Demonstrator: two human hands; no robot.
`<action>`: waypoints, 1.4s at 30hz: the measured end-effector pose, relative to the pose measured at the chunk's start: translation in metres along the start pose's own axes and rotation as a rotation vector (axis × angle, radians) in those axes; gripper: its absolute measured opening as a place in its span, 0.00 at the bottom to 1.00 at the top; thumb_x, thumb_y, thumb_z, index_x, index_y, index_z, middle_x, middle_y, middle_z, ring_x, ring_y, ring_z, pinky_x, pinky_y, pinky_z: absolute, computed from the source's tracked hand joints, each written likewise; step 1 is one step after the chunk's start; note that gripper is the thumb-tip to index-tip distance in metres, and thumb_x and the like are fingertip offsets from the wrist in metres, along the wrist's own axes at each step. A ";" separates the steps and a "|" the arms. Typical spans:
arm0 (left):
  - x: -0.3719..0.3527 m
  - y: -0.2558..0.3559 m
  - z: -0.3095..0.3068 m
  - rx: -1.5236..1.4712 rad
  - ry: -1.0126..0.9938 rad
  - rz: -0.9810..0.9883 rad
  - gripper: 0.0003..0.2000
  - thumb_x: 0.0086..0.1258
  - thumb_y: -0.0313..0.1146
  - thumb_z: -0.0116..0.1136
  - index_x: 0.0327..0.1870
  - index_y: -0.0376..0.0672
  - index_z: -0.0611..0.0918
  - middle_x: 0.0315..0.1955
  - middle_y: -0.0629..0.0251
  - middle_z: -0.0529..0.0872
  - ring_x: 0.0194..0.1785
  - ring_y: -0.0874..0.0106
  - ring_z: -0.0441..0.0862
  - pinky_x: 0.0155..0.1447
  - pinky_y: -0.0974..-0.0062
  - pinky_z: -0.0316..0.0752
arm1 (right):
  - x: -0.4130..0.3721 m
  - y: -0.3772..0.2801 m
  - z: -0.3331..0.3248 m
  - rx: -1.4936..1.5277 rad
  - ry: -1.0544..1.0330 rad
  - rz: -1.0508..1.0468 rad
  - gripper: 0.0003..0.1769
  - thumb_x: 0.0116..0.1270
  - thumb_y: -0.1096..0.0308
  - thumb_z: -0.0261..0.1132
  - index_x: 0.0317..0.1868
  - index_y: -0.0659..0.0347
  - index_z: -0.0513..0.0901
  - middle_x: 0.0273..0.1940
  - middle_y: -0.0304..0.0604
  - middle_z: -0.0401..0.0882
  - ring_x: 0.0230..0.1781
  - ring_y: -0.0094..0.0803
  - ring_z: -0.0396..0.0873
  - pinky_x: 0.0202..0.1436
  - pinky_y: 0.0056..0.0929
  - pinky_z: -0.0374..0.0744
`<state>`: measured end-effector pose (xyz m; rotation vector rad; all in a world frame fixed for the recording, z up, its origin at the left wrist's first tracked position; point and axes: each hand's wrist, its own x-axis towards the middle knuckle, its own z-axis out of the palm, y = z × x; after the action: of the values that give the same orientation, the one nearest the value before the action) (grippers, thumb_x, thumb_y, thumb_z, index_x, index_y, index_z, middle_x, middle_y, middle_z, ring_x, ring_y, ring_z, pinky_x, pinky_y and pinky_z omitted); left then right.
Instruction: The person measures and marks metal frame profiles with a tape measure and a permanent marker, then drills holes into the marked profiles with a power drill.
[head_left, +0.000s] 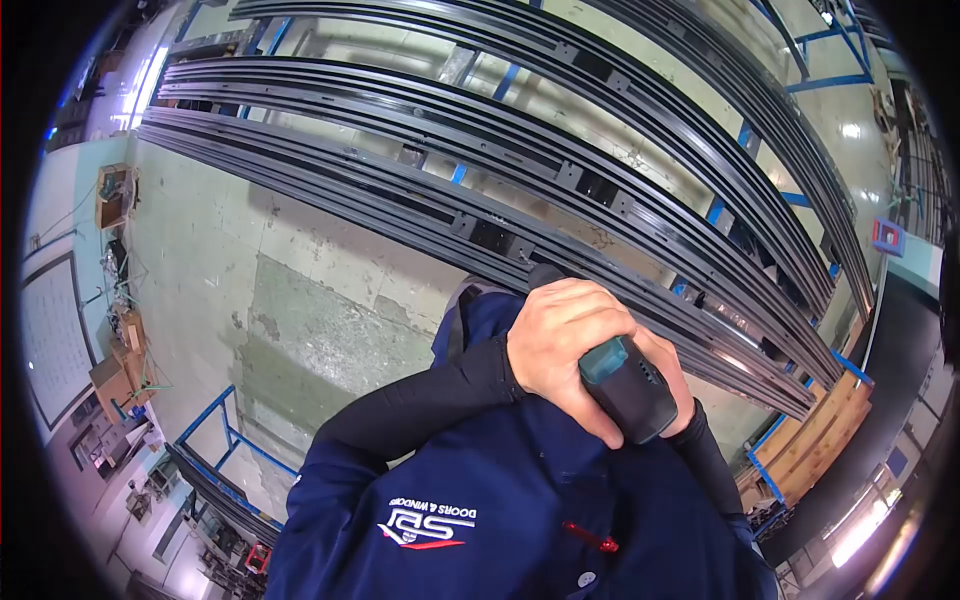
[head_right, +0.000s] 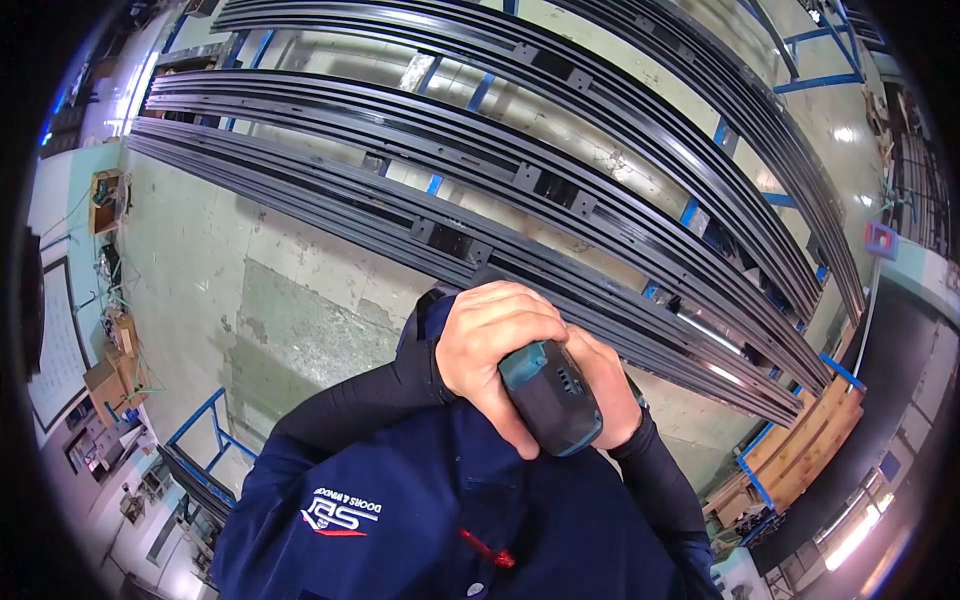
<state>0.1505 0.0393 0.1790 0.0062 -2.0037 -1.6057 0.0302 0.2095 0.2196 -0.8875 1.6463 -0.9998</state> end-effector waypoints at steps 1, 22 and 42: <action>0.001 -0.007 -0.007 0.036 0.073 0.041 0.44 0.41 0.69 0.76 0.48 0.35 0.82 0.46 0.53 0.84 0.51 0.58 0.84 0.60 0.63 0.77 | -0.001 -0.005 -0.001 -0.054 0.053 -0.010 0.32 0.56 0.67 0.74 0.62 0.67 0.78 0.50 0.51 0.84 0.52 0.42 0.85 0.57 0.34 0.80; 0.092 0.003 0.000 -1.161 0.877 -0.734 0.22 0.84 0.53 0.46 0.38 0.41 0.75 0.31 0.62 0.80 0.32 0.69 0.82 0.40 0.63 0.85 | 0.035 0.044 0.006 -0.162 0.306 -0.260 0.17 0.72 0.62 0.67 0.53 0.67 0.80 0.43 0.50 0.84 0.44 0.41 0.83 0.48 0.39 0.80; 0.066 -0.014 -0.018 -1.236 0.689 -0.735 0.21 0.84 0.57 0.40 0.36 0.51 0.70 0.27 0.72 0.73 0.31 0.73 0.74 0.43 0.62 0.79 | 0.018 0.017 0.011 -0.117 0.339 -0.463 0.32 0.63 0.70 0.72 0.67 0.68 0.75 0.59 0.55 0.82 0.57 0.45 0.85 0.59 0.36 0.82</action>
<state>0.0983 -0.0035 0.1960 0.7603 -0.2805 -2.5458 0.0350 0.1977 0.1952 -1.2686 1.8355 -1.4438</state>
